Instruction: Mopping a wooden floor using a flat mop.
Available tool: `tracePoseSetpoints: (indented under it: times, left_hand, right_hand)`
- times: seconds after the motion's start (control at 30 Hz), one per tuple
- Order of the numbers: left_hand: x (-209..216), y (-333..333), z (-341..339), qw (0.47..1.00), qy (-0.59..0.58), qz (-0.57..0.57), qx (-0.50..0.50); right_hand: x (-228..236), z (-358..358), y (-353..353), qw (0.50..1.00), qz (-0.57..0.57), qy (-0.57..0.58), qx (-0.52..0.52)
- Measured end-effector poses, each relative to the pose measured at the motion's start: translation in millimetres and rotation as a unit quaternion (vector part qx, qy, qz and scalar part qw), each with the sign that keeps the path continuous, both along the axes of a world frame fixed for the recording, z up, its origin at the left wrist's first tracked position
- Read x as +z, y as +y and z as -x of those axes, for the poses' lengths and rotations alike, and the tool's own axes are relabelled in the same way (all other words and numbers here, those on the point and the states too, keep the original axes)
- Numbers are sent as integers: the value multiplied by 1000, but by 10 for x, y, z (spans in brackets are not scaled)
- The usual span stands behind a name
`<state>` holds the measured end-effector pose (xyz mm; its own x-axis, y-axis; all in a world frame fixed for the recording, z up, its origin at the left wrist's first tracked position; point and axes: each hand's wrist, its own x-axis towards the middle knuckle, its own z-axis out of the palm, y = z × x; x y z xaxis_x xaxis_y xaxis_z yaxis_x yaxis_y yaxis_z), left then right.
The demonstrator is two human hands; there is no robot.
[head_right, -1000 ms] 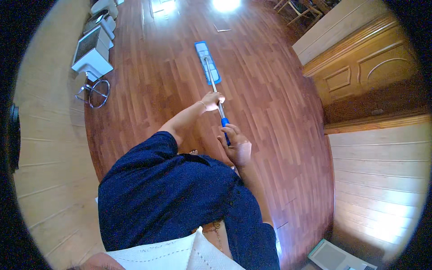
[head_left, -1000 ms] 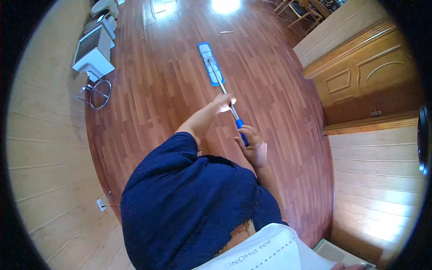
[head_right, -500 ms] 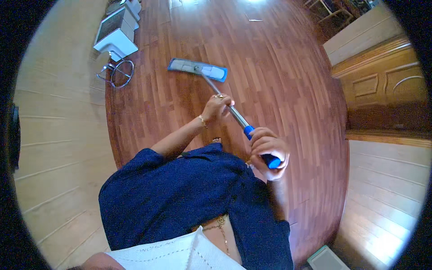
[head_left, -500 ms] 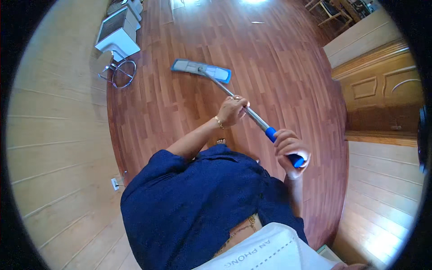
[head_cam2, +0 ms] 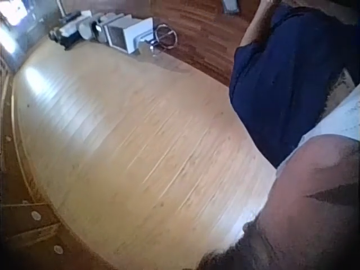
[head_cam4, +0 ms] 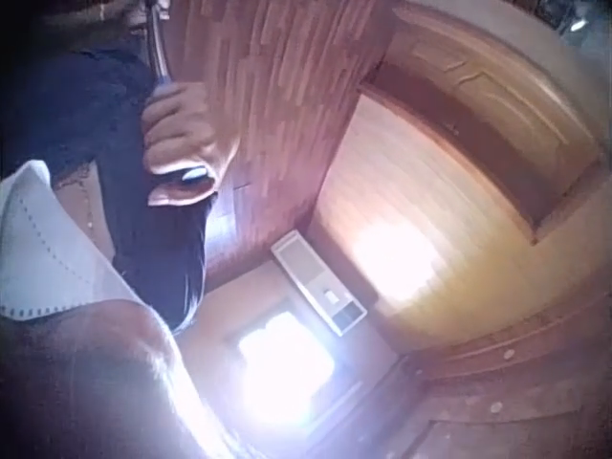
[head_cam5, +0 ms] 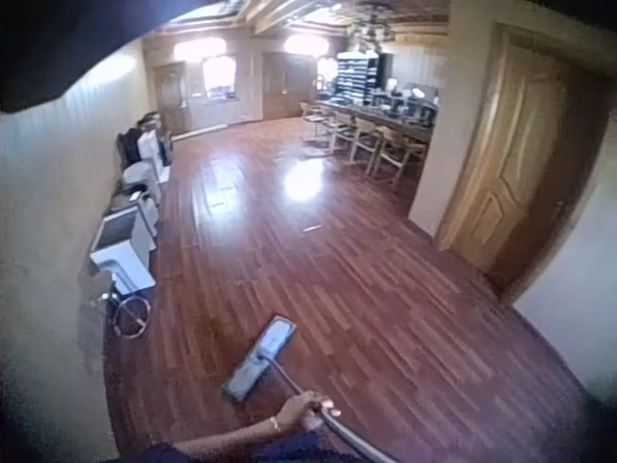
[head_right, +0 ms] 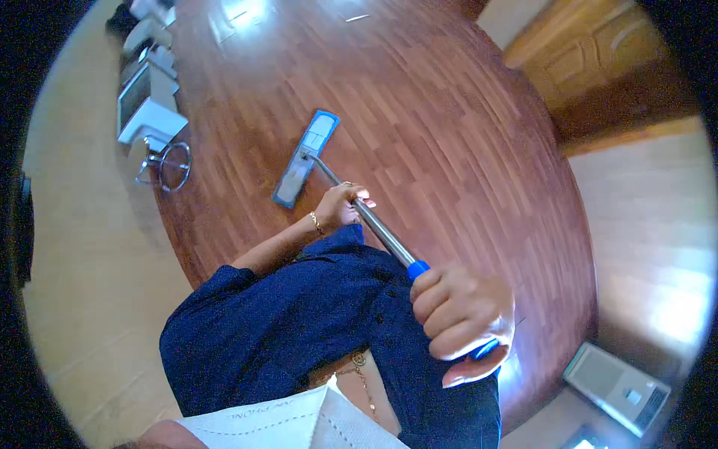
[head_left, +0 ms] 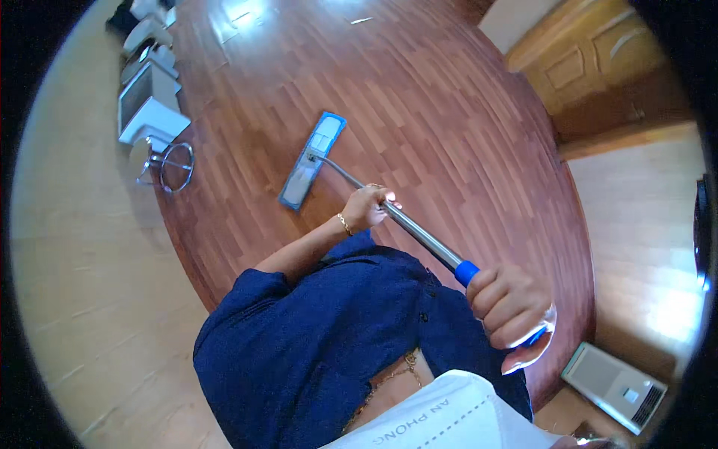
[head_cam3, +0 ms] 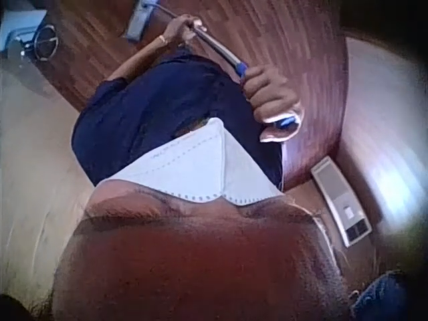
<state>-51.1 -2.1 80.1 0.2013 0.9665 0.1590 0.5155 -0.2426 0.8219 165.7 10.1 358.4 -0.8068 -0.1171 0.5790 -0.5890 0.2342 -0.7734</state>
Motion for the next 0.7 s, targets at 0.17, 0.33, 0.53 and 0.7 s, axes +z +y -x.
tracePoseSetpoints:
  times: [0.17, 0.33, 0.53, 0.7]
  left_hand:
    - [-76, -13, -373, 983, -26, -22, -179]
    - [-116, -9, -941, 900, -14, -37, -434]
    - [-160, -424, -1694, 796, -27, -66, -600]
    - [-269, -1065, -2380, 722, -61, -73, -685]
  right_hand:
    - [-9, -273, -695, 993, -11, -20, -116]
    - [-42, -383, -1588, 966, -37, -55, -249]
    - [2, -261, -2426, 903, -33, -91, -418]
    - [34, -213, -3038, 820, -38, -116, -559]
